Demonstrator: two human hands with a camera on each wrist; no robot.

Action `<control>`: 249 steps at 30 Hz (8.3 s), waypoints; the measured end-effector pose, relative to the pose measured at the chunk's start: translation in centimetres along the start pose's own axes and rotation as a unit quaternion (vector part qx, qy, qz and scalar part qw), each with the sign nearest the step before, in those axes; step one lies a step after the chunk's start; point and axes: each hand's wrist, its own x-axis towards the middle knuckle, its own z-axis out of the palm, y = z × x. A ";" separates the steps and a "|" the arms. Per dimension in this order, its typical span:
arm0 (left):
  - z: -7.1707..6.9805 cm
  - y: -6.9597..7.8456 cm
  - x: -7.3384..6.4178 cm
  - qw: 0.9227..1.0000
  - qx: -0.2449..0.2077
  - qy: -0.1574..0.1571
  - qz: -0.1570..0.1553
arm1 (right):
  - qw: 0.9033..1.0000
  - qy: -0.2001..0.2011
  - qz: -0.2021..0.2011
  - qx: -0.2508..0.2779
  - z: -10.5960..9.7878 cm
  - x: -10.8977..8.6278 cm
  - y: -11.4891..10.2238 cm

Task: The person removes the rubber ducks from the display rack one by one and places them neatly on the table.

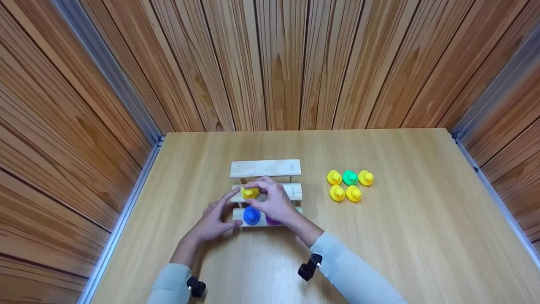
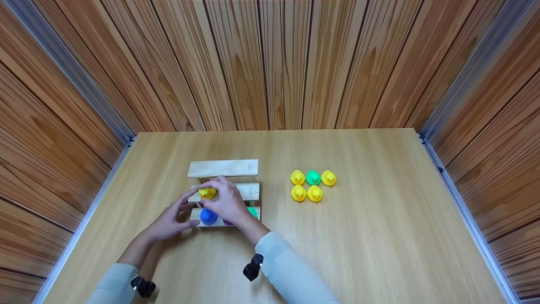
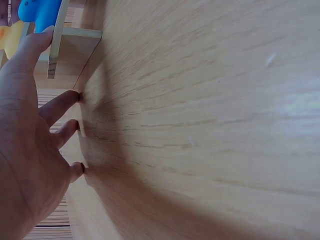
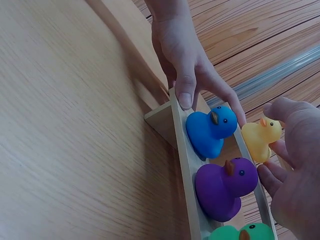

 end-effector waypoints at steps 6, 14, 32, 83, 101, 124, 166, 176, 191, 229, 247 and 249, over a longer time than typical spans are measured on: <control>0.0 -0.1 0.1 1.000 -0.002 -0.003 0.015 | 1.000 0.007 -0.007 -0.004 0.0 0.1 -0.1; -0.2 0.0 0.0 1.000 -0.004 -0.003 0.016 | 1.000 0.017 0.002 -0.006 0.2 0.4 -0.2; -0.1 0.1 0.0 1.000 -0.005 -0.005 0.025 | 1.000 0.009 -0.007 -0.006 0.0 0.1 0.1; 0.0 0.1 0.0 1.000 -0.009 -0.006 0.011 | 0.996 0.067 -0.039 0.049 -3.0 -1.7 -0.8; -0.1 0.0 0.0 1.000 -0.004 -0.004 0.019 | 0.994 0.100 -0.008 0.045 -6.2 -3.3 0.0; -0.3 -0.1 0.1 0.999 0.006 -0.005 0.043 | 0.985 0.161 -0.026 0.045 -9.9 -5.8 1.1; -0.2 -0.1 0.1 1.000 -0.007 -0.003 0.026 | 0.962 0.272 0.004 0.017 -17.3 -10.7 6.9; -0.1 0.0 0.1 1.000 -0.006 -0.003 0.026 | 0.957 0.289 0.032 0.008 -18.7 -12.0 7.9; -0.1 -0.3 0.2 0.999 0.005 0.002 0.034 | 0.946 0.322 0.039 0.005 -21.0 -13.2 9.3; 0.0 -0.4 0.2 1.000 0.003 -0.004 0.030 | 0.946 0.287 0.145 -0.051 -21.3 -14.2 13.5; 0.1 -0.2 0.2 0.999 -0.001 0.005 0.033 | 0.947 0.284 0.142 -0.046 -21.3 -14.4 14.1; 0.1 -0.2 0.1 1.000 -0.001 0.003 0.029 | 0.947 0.282 0.144 -0.049 -21.3 -14.4 14.0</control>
